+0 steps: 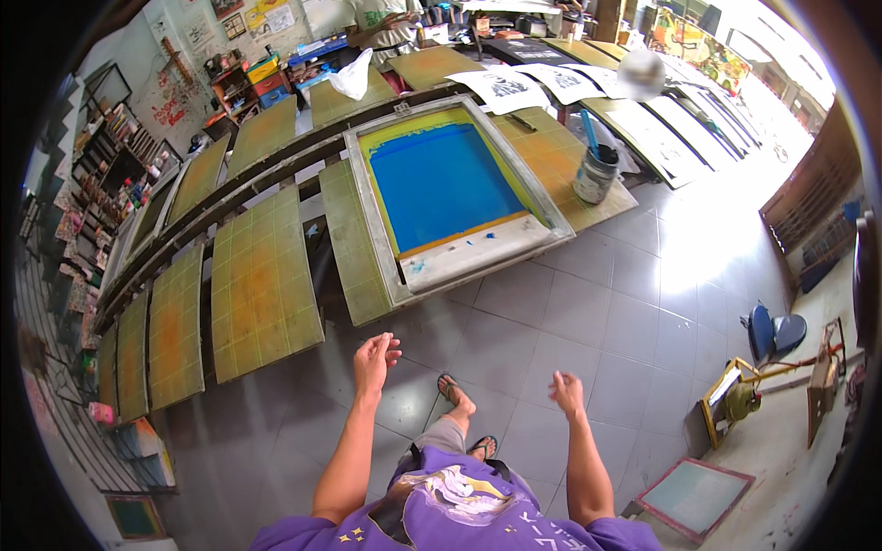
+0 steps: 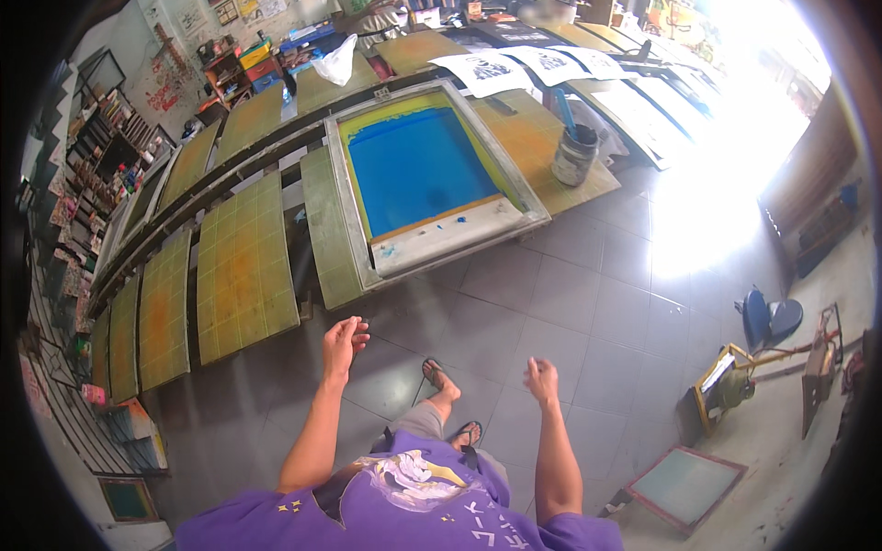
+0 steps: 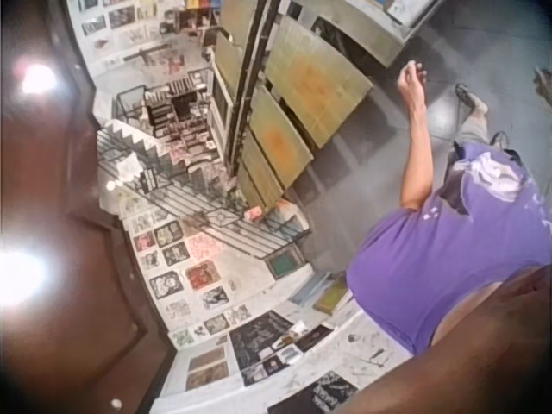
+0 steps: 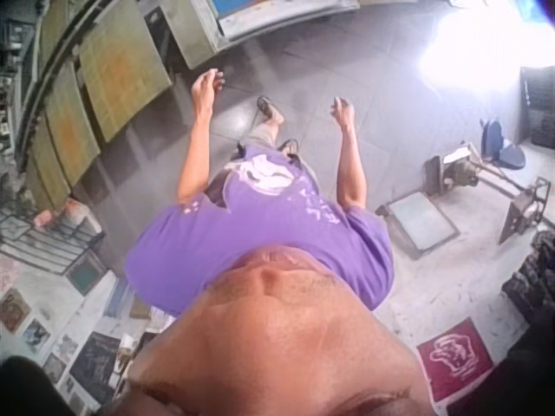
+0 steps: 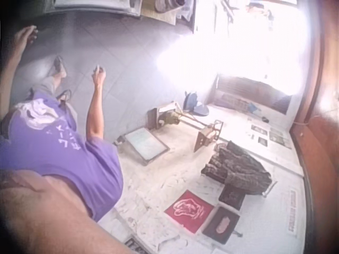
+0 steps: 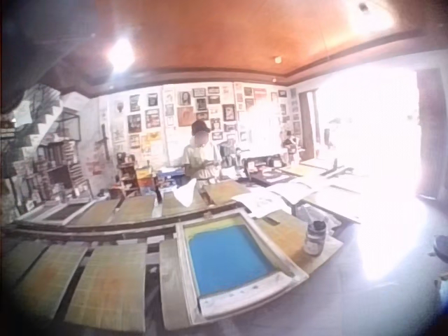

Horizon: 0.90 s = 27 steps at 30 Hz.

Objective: The person moves several screen printing frames around a workshop, placing them against a wall and on a table. They then use a spatula to scoop white paste from a container and spread it onto a frame.

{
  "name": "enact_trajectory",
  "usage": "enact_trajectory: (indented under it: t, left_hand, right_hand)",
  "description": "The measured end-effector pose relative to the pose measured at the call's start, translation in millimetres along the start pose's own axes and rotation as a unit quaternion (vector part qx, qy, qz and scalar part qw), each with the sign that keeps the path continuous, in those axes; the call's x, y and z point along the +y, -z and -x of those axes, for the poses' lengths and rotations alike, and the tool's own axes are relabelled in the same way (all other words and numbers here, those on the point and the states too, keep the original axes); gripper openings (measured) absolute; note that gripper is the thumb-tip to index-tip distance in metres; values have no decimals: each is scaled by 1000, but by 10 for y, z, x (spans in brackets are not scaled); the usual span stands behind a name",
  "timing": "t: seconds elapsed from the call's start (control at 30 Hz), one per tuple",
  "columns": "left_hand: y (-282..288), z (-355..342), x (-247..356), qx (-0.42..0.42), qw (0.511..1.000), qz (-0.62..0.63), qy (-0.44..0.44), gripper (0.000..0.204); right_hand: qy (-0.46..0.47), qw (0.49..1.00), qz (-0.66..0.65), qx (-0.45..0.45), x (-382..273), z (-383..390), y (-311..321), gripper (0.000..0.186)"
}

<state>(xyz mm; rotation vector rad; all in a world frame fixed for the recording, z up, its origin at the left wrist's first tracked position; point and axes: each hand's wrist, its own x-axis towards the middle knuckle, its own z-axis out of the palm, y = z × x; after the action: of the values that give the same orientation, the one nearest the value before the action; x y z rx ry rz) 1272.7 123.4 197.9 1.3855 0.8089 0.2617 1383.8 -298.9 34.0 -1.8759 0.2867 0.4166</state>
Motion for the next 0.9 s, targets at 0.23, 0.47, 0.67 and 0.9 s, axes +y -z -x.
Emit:
enact_trajectory:
  t: [0.23,0.47,0.67,0.9]
  left_hand:
    - [-406,-703,337,-14,999,23,19,32]
    - [-642,-887,388,10,1000,-3,11,36]
    - [-880,-781,612,95,990,-104,-15,35]
    - [-1231,-357,1205,131,981,-101,-101,30]
  right_hand:
    - [230,965,34,122,-2264,-1044,-352,35]
    - [321,885,284,182,-2728,-1802,-529,36]
    - [150,988,35,-32,-2784,-1950,-424,32]
    - [99,985,-27,-136,-2972,-1950,-167,30]
